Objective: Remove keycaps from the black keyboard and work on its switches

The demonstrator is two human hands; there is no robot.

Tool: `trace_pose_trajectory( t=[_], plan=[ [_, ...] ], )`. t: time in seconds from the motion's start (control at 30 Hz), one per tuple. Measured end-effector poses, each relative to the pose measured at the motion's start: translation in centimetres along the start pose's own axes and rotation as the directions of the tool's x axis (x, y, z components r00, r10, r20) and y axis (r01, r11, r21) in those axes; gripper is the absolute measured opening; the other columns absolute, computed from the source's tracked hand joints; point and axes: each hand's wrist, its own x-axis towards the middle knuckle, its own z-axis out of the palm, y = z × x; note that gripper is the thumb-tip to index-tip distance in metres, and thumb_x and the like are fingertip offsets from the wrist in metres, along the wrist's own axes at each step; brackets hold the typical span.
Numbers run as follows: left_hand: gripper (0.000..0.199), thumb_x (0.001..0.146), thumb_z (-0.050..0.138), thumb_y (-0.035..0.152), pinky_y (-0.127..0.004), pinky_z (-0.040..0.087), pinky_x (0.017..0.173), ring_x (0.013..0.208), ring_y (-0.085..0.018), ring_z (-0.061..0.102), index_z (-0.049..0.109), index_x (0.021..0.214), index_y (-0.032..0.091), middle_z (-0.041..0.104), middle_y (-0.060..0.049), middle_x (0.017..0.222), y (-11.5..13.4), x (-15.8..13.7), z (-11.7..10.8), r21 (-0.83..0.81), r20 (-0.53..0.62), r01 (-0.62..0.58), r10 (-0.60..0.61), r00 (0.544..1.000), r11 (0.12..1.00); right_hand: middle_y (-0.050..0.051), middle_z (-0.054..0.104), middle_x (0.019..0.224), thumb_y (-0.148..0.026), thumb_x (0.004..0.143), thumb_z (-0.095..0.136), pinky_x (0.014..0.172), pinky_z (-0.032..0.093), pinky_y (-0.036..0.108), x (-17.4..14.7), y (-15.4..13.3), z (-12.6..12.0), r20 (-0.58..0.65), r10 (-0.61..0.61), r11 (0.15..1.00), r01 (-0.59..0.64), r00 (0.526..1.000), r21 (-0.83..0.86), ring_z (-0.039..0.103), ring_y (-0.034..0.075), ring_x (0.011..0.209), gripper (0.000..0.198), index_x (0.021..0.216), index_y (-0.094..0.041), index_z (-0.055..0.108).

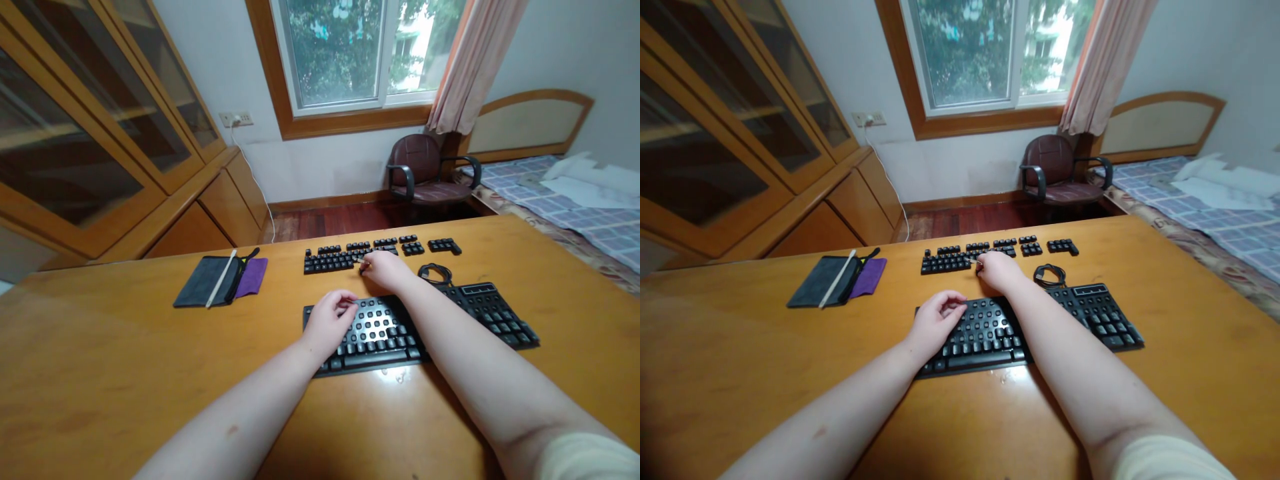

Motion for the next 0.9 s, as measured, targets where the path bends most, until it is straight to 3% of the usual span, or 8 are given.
trace_pose_trajectory(
  t=[0.5, 0.9],
  plan=[
    [0.013, 0.078, 0.057, 0.022, -0.028, 0.051, 0.078, 0.080, -0.015, 0.062, 0.062, 0.089, 0.016, 0.065, -0.004, 0.088, 0.1, 0.0, 0.0, 0.039, 0.005, 0.002, -0.003, 1.000, 0.999, 0.005, 0.066, 0.093, -0.029, 0.078, 0.058, 0.068, 0.041, 0.024, 0.8, 0.4, 1.3, -0.073, 0.025, 0.999, -0.023, 0.997, 0.030, 0.059, 0.018, 0.085, 0.014, 0.087, -0.022, 0.067],
    [0.011, 0.077, 0.058, 0.021, -0.030, 0.052, 0.077, 0.079, -0.015, 0.062, 0.062, 0.086, 0.017, 0.065, -0.004, 0.087, 0.4, 0.0, 0.0, 0.051, -0.004, -0.010, 0.010, 1.000, 0.999, 0.006, 0.066, 0.097, -0.026, 0.080, 0.058, 0.075, 0.042, 0.024, 1.2, 0.2, 1.4, -0.065, 0.033, 0.999, -0.030, 0.997, 0.044, 0.060, 0.018, 0.090, 0.014, 0.090, -0.021, 0.067]
  ],
)
